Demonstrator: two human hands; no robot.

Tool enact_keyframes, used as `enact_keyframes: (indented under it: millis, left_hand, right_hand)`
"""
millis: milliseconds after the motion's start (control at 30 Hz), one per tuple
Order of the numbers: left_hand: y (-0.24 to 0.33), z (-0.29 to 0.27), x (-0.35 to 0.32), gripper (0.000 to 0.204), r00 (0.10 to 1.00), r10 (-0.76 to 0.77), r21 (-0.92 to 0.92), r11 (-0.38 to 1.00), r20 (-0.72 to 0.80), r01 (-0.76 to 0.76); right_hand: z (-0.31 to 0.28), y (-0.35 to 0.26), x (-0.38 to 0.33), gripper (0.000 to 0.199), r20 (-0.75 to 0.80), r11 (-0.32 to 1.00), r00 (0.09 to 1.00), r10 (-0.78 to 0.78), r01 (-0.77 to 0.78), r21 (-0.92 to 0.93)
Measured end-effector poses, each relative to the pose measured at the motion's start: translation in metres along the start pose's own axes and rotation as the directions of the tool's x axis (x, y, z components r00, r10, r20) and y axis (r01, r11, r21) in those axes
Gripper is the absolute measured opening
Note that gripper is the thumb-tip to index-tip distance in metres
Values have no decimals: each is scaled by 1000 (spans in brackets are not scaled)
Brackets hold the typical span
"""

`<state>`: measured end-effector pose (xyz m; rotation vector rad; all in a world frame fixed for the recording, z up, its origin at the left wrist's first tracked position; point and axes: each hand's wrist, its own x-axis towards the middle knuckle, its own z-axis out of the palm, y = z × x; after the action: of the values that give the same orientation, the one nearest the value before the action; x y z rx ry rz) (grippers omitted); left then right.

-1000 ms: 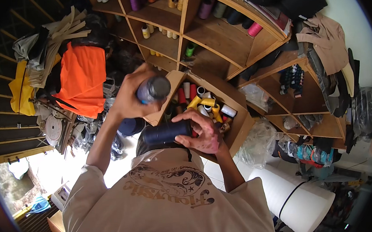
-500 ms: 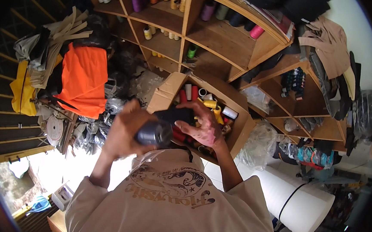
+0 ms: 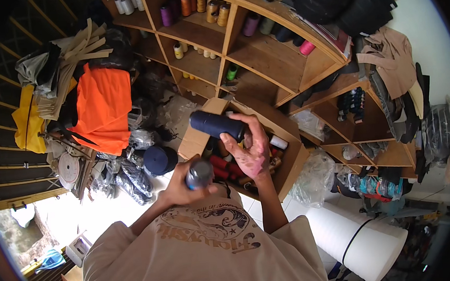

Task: The person sorts spools of thread from a cardboard box and places them onto wooden shelves. They handle spools of various colors, including blue, green, yellow, red, and white, inspecting each before arranging them on the shelves.

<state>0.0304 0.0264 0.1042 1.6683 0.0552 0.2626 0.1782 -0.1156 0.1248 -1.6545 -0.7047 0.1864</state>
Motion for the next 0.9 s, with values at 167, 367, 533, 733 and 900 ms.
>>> enact_keyframes:
  millis: [167,367,533,733,900]
  left_hand:
    - [55,-68,26,50,933,291,632,687,212,-359]
    - [20,-105,63,38,991,79,329,938,108,-111]
    - [-32,-32,16,31,917,-398,-411,835,11,367]
    - [22,-8,-12,49,975,206,327,919,80,-221]
    - [67,-48,27,48,922,341,696,617,184,-367]
  right_hand:
    - [25,8,-4,40,310,990,950,-37,78,-121]
    - [28,-10,-8,39,512,971,858,-37,-90,222]
    - [19,-15,-14,66,152,882,982,113,-170,439]
    - [11,8,-3,37,39,989,997,72,-76,127]
    - [12,29,-19,41,291,997,956,-41,56,-45]
